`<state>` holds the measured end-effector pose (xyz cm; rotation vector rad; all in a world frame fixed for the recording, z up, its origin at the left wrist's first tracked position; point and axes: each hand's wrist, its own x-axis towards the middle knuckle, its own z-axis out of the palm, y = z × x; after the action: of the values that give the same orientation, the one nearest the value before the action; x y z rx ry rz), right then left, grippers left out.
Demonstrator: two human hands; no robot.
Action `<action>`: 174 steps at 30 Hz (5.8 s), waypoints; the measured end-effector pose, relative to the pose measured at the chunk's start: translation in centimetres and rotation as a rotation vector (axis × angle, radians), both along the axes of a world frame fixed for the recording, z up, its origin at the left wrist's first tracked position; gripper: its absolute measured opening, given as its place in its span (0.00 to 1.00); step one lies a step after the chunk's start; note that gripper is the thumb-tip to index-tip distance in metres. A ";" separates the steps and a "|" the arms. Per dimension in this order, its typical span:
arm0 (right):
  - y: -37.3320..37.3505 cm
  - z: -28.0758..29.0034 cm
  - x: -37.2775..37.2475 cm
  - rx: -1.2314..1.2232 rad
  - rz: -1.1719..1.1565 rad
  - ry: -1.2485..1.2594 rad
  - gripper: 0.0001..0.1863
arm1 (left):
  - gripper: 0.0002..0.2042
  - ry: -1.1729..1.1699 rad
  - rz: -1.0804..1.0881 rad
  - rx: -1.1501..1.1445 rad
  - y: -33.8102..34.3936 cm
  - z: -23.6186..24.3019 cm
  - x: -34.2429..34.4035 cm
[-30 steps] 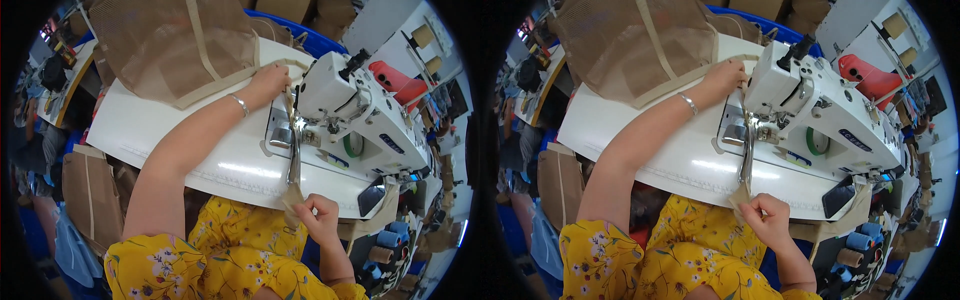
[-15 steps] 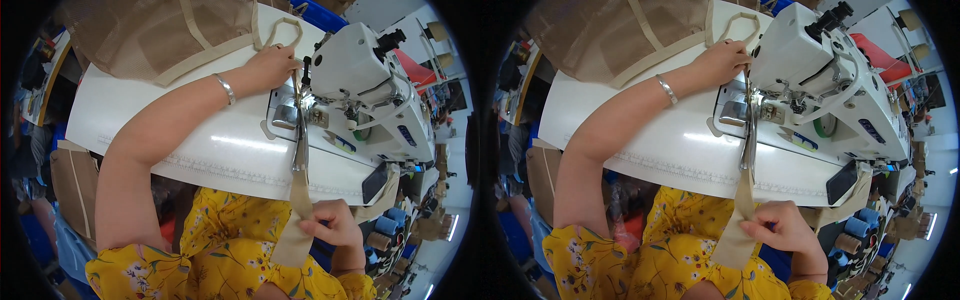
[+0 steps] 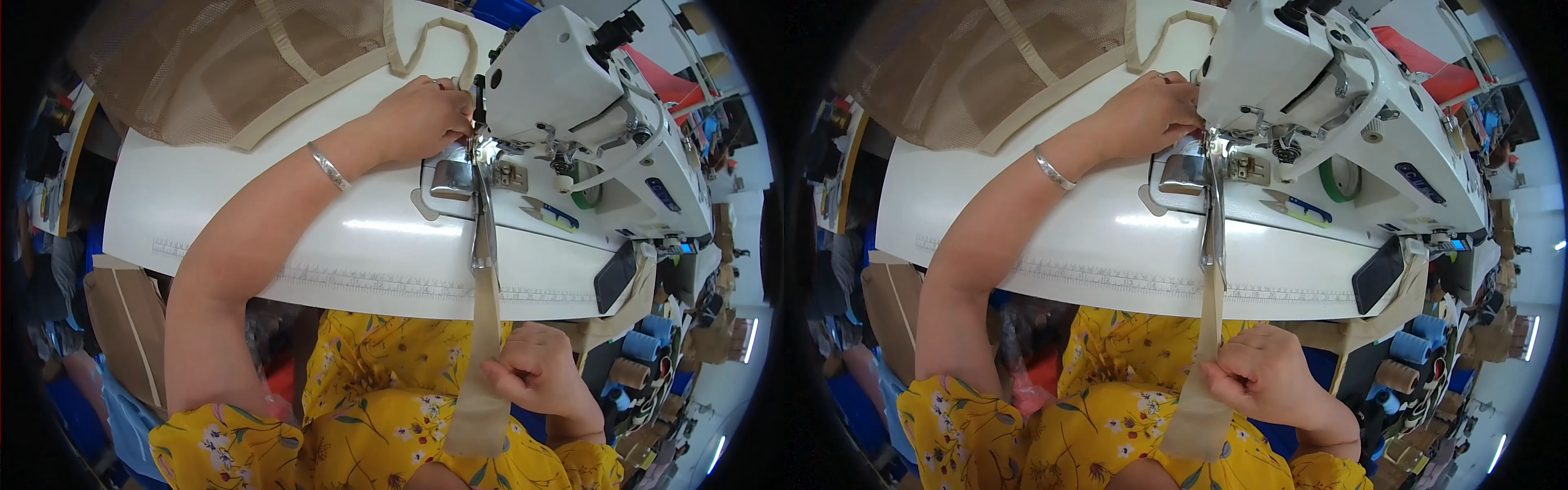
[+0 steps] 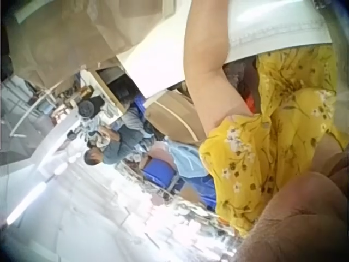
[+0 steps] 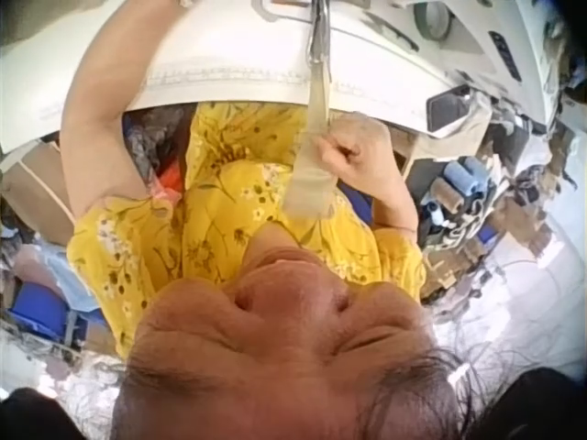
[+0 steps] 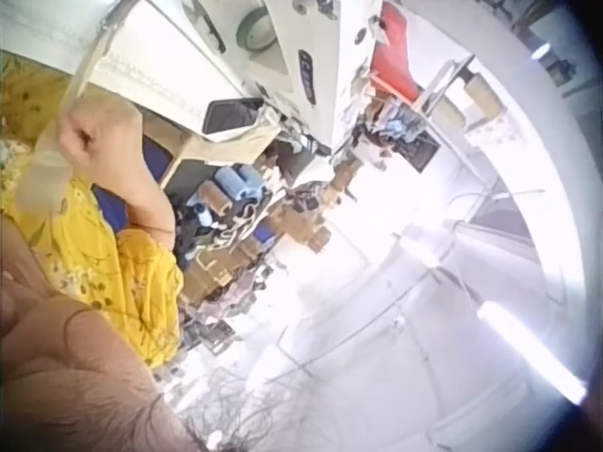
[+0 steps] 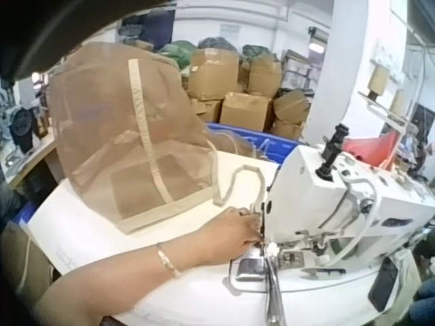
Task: Sewing a mesh bag using an industrial sewing machine.
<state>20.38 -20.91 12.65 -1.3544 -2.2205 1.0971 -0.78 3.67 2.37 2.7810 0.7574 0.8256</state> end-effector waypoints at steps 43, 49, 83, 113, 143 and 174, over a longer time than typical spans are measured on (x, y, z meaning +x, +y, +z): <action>1.5 -0.3 -1.4 0.198 -0.022 -0.147 0.19 | 0.15 0.111 0.093 -0.087 -3.0 -0.6 -1.0; 1.0 -2.4 -1.7 0.237 -0.153 -0.265 0.19 | 0.12 0.031 -0.014 -0.145 -2.6 -0.4 -0.9; 2.9 -2.9 -0.4 0.080 0.037 -0.047 0.08 | 0.15 0.078 0.056 -0.109 -3.0 -0.7 -0.8; 3.7 -3.1 -0.1 0.133 0.155 -0.064 0.10 | 0.13 0.368 0.063 -0.243 -2.4 1.7 0.1; 3.4 -2.9 0.2 -0.027 0.080 0.002 0.15 | 0.15 0.288 0.082 -0.168 -2.5 1.1 0.2; 15.0 -9.8 2.4 0.644 -0.084 -0.337 0.16 | 0.14 0.347 0.161 -0.243 -2.9 1.9 0.5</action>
<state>22.75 -5.92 2.81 -1.3733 -2.4030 0.0823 -0.25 0.74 4.29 2.6951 1.0682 0.2455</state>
